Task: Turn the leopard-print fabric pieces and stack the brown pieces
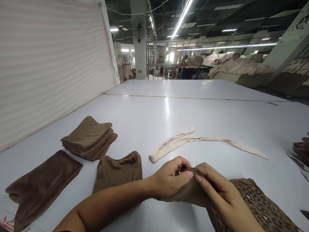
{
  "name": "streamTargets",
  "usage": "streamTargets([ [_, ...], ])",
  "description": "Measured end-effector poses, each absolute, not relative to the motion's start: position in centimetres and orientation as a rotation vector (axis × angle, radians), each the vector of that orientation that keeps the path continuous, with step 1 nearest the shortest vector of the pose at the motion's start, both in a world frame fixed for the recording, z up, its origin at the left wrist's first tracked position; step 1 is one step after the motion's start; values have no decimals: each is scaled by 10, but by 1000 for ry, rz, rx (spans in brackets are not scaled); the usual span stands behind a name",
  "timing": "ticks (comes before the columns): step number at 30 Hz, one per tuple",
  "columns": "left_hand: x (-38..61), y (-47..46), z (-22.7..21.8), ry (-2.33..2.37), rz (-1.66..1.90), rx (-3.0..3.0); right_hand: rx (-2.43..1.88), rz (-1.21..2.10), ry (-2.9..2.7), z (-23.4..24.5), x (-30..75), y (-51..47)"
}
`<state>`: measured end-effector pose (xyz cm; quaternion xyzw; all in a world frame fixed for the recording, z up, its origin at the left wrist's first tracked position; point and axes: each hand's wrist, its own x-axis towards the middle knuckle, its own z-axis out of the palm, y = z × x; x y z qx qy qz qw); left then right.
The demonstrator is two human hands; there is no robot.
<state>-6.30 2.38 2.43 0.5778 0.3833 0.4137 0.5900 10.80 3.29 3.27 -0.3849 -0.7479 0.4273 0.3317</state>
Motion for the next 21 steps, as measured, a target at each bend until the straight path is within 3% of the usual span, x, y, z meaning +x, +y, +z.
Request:
streamTargets([
  [8, -58, 17, 17, 900, 1025, 1503, -1016, 1490, -1639, 22, 104, 24],
  [21, -56, 23, 7, 740, 1092, 1448, -996, 1591, -1423, 6, 105, 17],
])
